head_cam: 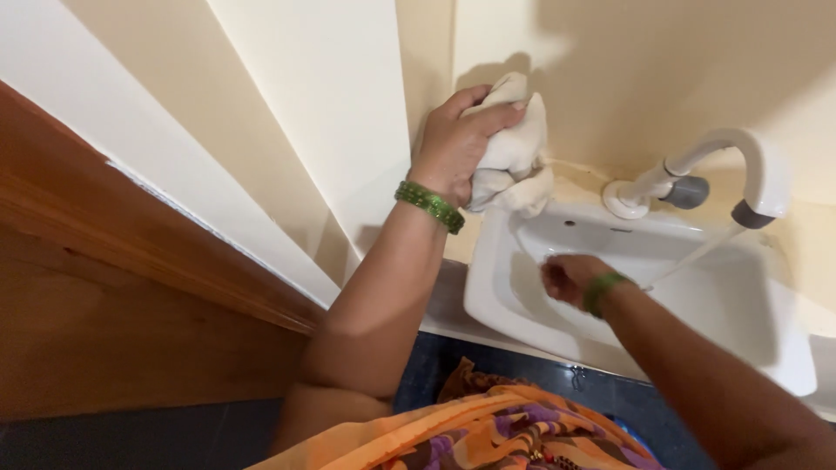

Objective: The person scrubs a white bathroom sink with a toothbrush and a cloth, rinses the sink and brush under running water, and wipes the surrounding wall and sink surfaces. The person also washes their hands during the process.

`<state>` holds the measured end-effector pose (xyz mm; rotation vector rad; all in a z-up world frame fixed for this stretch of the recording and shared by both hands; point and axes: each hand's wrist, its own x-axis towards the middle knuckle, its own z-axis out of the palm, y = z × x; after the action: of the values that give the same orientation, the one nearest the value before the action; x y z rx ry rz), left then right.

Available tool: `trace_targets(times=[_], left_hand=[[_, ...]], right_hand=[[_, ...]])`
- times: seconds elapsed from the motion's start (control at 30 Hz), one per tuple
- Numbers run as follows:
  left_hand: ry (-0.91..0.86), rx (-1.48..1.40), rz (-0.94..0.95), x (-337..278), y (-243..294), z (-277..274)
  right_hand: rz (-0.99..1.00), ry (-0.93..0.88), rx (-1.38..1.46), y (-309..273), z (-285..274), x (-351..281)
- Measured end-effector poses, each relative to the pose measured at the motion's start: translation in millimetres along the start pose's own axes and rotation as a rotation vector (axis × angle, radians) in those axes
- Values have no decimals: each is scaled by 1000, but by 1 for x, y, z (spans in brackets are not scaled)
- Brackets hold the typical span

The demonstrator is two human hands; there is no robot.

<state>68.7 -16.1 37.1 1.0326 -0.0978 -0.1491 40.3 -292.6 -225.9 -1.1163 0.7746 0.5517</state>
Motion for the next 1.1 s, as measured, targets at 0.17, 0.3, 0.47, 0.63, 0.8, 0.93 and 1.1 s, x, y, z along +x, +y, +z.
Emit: trace_targets(times=[0.17, 0.3, 0.47, 0.63, 0.8, 0.93, 1.1], left_hand=[[21, -38, 43, 10, 0, 6], [38, -31, 40, 12, 1, 5], [54, -5, 3, 8, -3, -4], [48, -42, 19, 2, -7, -3], [65, 16, -37, 0, -7, -4], [33, 28, -13, -2, -10, -10], [5, 6, 6, -1, -17, -12]], right_hand=[[-631, -120, -849, -48, 92, -24], [-1153, 30, -1624, 5, 150, -59], [-1434, -265, -1804, 39, 167, -73], [-1403, -45, -1842, -3, 173, -57], [-1333, 13, -1819, -33, 205, -37], [-1289, 223, -1751, -55, 183, -5], [-1104, 538, -1716, -66, 83, 17]])
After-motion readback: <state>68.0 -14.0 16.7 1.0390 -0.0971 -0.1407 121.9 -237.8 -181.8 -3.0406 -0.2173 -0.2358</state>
